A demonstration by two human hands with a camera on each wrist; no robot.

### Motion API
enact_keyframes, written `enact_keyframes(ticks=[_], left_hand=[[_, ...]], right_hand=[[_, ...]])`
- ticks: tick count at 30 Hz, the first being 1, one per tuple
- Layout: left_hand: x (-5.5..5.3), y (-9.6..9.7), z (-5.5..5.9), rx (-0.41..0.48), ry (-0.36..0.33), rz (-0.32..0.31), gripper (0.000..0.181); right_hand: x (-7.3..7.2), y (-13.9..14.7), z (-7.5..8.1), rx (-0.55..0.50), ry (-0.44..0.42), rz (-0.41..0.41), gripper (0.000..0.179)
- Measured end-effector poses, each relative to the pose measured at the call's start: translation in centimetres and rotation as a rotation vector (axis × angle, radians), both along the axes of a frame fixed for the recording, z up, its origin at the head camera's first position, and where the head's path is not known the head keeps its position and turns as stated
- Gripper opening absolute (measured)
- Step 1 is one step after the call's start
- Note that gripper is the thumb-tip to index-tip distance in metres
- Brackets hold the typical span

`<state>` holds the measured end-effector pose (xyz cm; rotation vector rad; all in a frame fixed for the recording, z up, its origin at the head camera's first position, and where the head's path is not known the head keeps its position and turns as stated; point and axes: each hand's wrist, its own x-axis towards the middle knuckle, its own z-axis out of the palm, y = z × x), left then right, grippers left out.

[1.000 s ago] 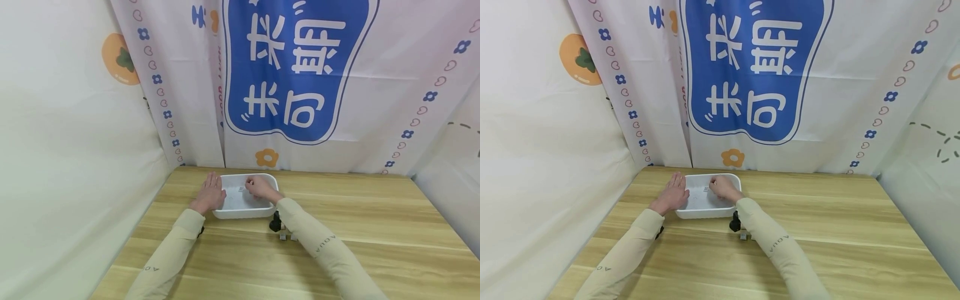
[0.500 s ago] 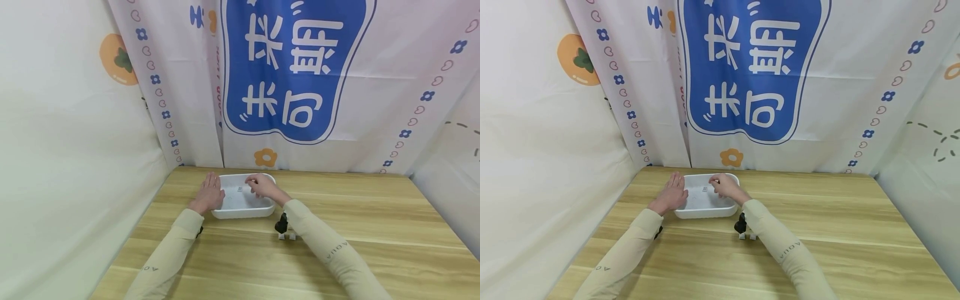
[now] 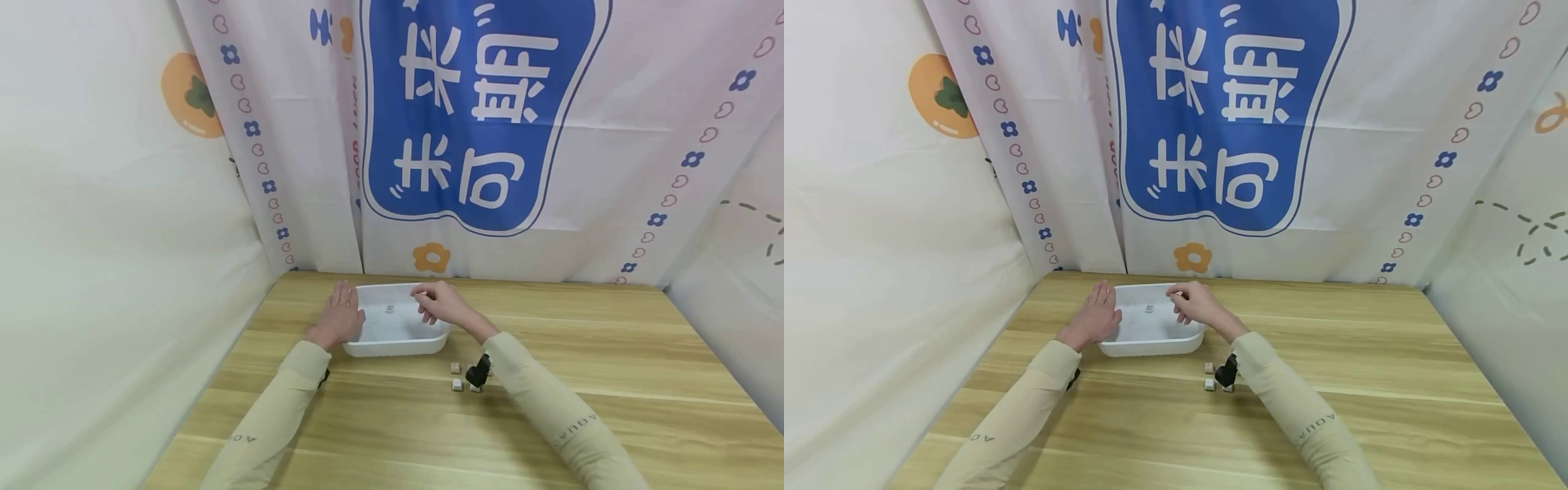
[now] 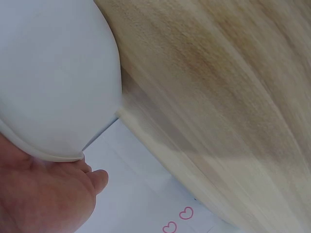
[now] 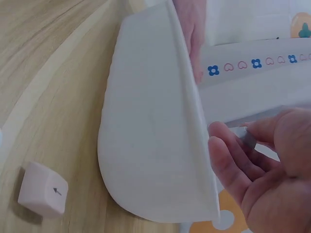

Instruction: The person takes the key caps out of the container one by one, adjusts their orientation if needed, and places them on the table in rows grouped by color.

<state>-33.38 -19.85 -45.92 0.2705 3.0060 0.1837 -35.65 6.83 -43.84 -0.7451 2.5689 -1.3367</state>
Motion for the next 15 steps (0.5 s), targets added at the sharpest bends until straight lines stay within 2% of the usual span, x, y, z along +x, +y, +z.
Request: enact_keyframes(ticks=[5, 15], left_hand=[[0.1, 0.0, 0.1, -0.006, 0.014, -0.009, 0.067], [0.2, 0.0, 0.1, -0.003, 0.026, -0.012, 0.067]], right_hand=[[1.2, 1.1, 0.9, -0.001, 0.010, 0.012, 0.028], [3.2, 3.5, 1.3, -0.013, 0.029, 0.039, 0.027]])
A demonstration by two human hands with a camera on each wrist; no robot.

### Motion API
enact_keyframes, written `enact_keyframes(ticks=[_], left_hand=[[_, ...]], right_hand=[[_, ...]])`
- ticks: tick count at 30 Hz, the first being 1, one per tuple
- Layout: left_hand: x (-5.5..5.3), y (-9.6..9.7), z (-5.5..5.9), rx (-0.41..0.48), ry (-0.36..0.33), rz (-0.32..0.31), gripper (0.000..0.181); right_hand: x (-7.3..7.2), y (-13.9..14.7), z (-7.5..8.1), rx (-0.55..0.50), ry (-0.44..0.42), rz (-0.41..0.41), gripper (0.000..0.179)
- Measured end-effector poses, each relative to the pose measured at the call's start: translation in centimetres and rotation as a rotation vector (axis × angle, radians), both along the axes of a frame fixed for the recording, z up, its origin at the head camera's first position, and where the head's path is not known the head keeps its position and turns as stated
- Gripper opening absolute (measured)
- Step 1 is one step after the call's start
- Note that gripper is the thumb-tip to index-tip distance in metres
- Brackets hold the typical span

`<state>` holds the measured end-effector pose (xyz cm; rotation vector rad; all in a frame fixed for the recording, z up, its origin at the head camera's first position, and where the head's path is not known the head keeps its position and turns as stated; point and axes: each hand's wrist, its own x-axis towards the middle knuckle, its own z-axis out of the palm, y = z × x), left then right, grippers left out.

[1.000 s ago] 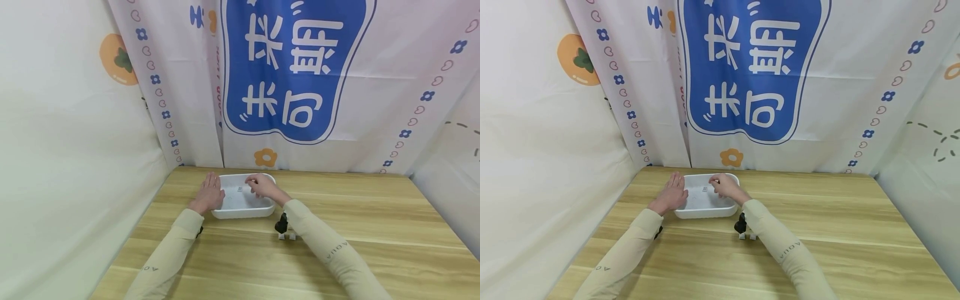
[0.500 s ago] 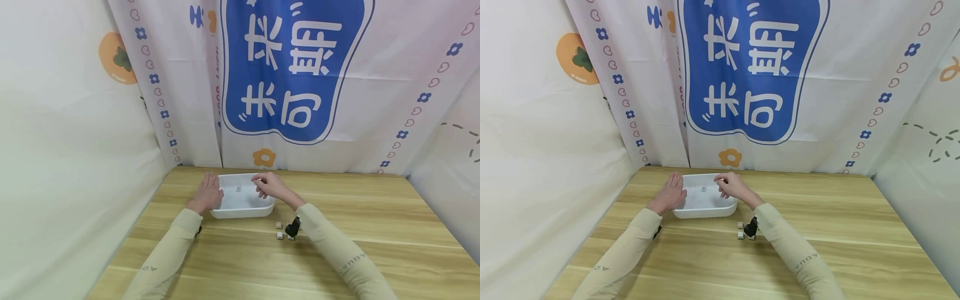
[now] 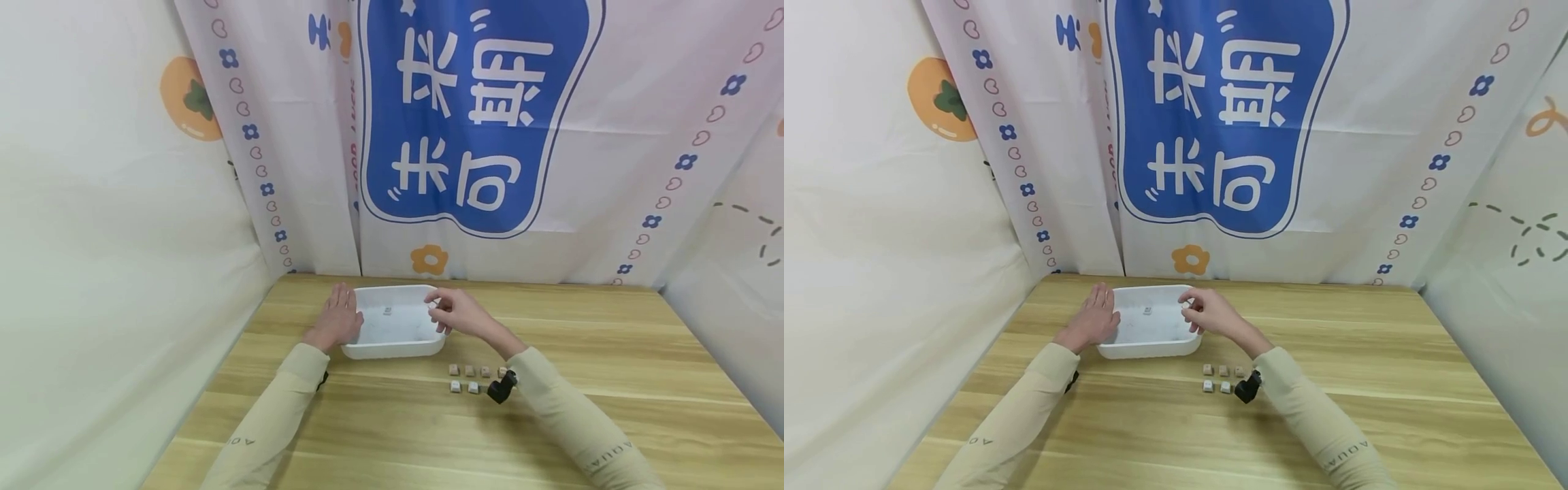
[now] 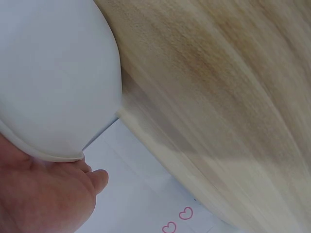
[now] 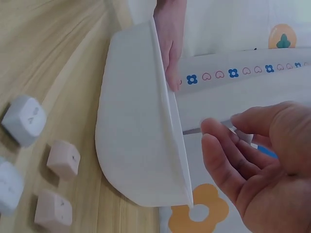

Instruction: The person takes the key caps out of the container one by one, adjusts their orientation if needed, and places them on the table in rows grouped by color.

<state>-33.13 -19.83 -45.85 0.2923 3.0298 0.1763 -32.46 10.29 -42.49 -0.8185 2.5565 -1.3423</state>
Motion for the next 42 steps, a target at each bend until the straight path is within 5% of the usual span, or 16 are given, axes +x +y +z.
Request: enact_keyframes(ticks=[30, 42], left_hand=[[0.0, -0.4, -0.2, 0.001, 0.008, -0.010, 0.067], [0.1, -0.3, -0.1, 0.008, 0.005, -0.002, 0.067]], right_hand=[[5.3, 5.6, -1.2, 0.105, -0.020, 0.082, 0.020], [6.8, 7.6, -3.0, 0.185, -0.061, 0.089, 0.019]])
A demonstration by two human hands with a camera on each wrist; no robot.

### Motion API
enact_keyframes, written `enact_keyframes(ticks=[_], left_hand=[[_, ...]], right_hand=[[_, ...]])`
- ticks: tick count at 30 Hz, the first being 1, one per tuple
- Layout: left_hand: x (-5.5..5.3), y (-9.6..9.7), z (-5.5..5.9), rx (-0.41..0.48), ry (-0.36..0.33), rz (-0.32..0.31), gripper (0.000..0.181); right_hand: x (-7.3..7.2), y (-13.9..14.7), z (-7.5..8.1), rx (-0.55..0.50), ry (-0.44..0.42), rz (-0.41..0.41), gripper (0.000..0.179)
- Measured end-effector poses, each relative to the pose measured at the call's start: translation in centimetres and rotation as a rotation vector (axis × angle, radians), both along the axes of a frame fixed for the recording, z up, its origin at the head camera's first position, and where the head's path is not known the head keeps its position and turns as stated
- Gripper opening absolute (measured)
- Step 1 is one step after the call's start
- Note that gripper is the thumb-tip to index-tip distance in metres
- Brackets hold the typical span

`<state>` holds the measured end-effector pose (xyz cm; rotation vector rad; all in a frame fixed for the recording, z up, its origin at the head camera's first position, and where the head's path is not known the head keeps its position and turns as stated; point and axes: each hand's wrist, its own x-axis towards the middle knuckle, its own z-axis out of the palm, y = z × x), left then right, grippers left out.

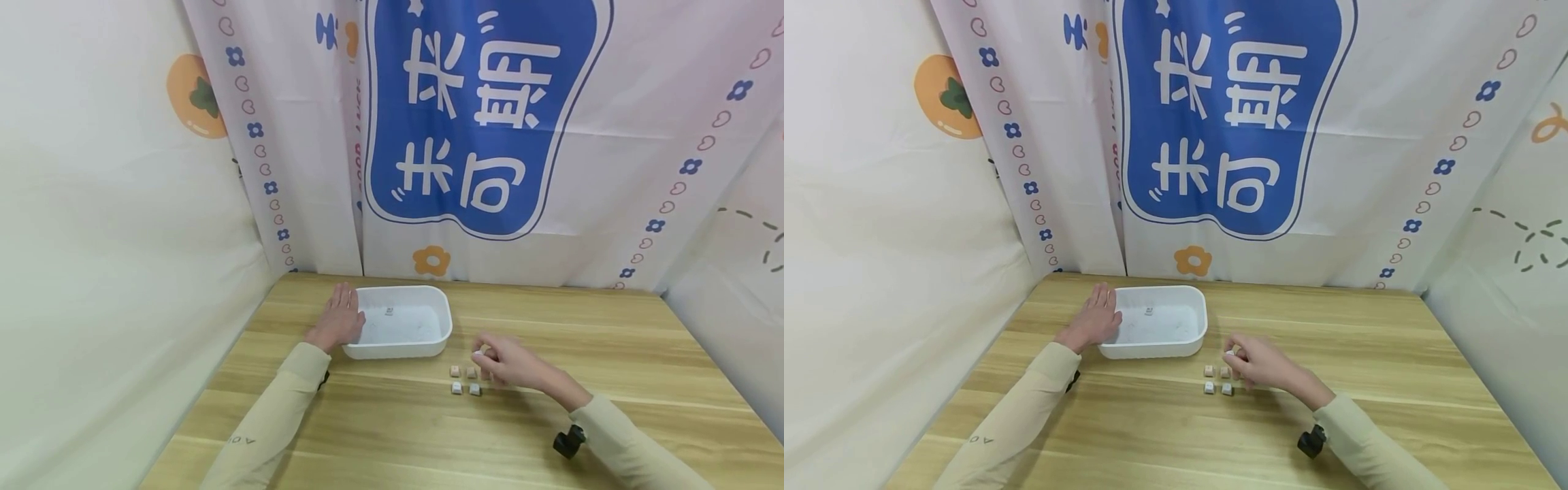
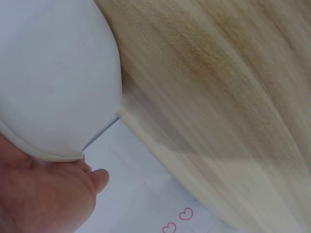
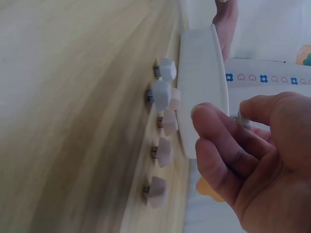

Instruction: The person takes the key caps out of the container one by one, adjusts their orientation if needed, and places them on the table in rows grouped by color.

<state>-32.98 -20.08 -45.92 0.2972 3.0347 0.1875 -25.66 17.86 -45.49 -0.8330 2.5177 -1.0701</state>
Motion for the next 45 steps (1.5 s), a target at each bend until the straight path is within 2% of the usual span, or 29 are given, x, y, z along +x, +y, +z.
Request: enact_keyframes(ticks=[9, 16, 20, 30, 39, 45], left_hand=[[0.0, 0.1, -0.1, -0.010, -0.005, 0.005, 0.067], [-0.1, 0.1, 0.1, -0.001, -0.014, 0.008, 0.068], [-0.2, 0.1, 0.2, 0.005, -0.016, 0.007, 0.067], [-0.2, 0.0, 0.0, 0.004, -0.007, 0.000, 0.067], [0.0, 0.0, 0.3, 0.004, 0.005, -0.005, 0.067], [-0.1, 0.0, 0.3, 0.015, -0.007, -0.001, 0.067]], right_hand=[[0.9, 0.9, -0.6, 0.024, -0.023, 0.023, 0.017], [1.5, 1.5, -1.0, 0.089, 0.067, 0.024, 0.010], [1.7, 1.9, -1.3, 0.103, 0.089, 0.020, 0.011], [2.3, 2.3, -2.1, 0.090, 0.032, 0.023, 0.015], [2.4, 2.3, -2.2, 0.132, 0.157, 0.025, 0.014], [2.4, 2.4, -2.7, 0.118, 0.089, 0.018, 0.014]])
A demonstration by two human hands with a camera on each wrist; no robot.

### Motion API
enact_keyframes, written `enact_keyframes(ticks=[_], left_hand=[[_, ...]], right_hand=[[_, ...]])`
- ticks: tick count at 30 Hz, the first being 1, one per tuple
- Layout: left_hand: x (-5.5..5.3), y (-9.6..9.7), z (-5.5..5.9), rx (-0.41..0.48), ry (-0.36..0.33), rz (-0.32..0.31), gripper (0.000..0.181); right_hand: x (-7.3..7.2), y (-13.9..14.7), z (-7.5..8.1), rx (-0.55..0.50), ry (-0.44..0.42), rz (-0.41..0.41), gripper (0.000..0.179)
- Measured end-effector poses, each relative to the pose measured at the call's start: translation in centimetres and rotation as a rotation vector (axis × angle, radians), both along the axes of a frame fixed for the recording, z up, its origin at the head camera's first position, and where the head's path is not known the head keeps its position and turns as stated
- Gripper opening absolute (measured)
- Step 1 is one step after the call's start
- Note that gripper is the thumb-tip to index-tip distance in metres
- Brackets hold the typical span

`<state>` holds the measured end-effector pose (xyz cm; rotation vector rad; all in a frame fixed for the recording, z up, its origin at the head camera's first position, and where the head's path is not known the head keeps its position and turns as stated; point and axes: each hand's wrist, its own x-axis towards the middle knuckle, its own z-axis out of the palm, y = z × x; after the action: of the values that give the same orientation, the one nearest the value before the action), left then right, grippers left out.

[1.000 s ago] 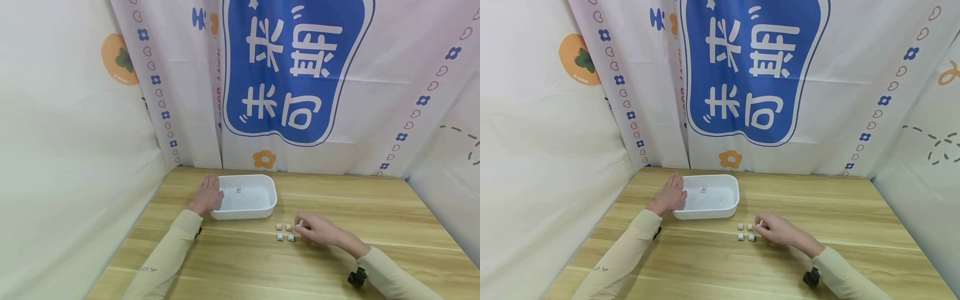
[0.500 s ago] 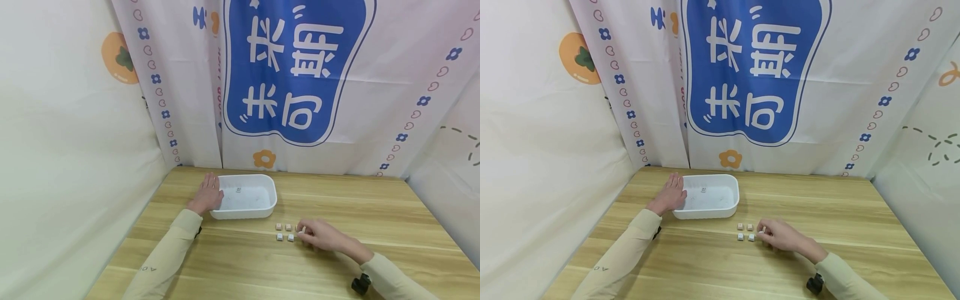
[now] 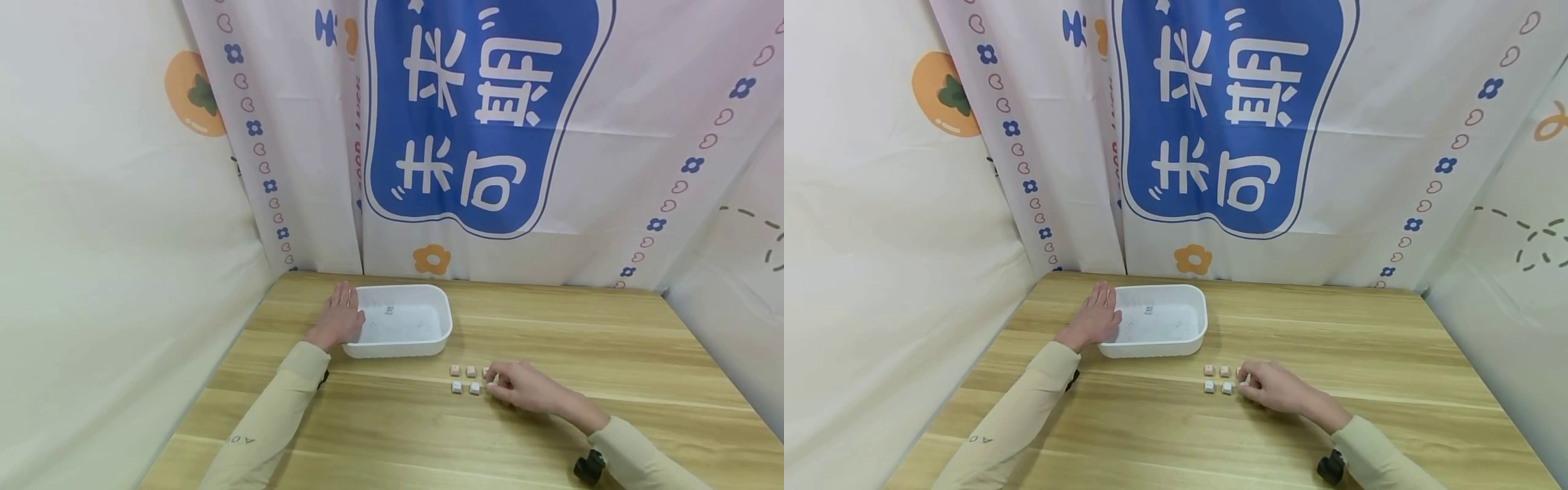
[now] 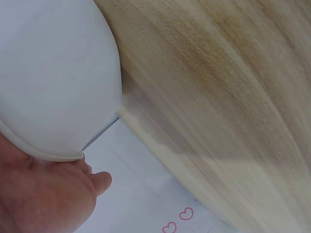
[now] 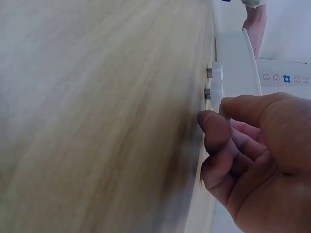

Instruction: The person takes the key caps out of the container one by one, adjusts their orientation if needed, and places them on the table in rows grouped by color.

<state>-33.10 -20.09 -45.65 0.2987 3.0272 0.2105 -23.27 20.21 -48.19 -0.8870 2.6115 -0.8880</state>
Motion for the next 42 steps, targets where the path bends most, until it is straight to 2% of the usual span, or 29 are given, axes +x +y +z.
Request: enact_keyframes(ticks=[9, 16, 30, 34, 42], left_hand=[[0.0, 0.0, -0.1, 0.017, -0.016, 0.011, 0.067], [0.1, 0.0, -0.1, 0.009, 0.003, 0.007, 0.067], [0.2, 0.1, -0.1, 0.017, -0.015, 0.014, 0.067], [0.1, 0.0, -0.3, 0.011, -0.007, 0.008, 0.068], [0.1, 0.0, -0.4, -0.006, 0.007, 0.015, 0.068]], right_hand=[[-0.1, 0.0, -0.3, 0.010, -0.031, -0.001, 0.013], [-0.1, 0.0, -0.3, 0.014, -0.055, -0.010, 0.014], [-0.2, 0.0, -0.4, 0.024, -0.041, -0.004, 0.014], [-0.5, 0.0, 0.5, 0.031, -0.044, -0.010, 0.017], [-1.9, -0.5, 2.9, 0.034, 0.078, 0.008, 0.019]])
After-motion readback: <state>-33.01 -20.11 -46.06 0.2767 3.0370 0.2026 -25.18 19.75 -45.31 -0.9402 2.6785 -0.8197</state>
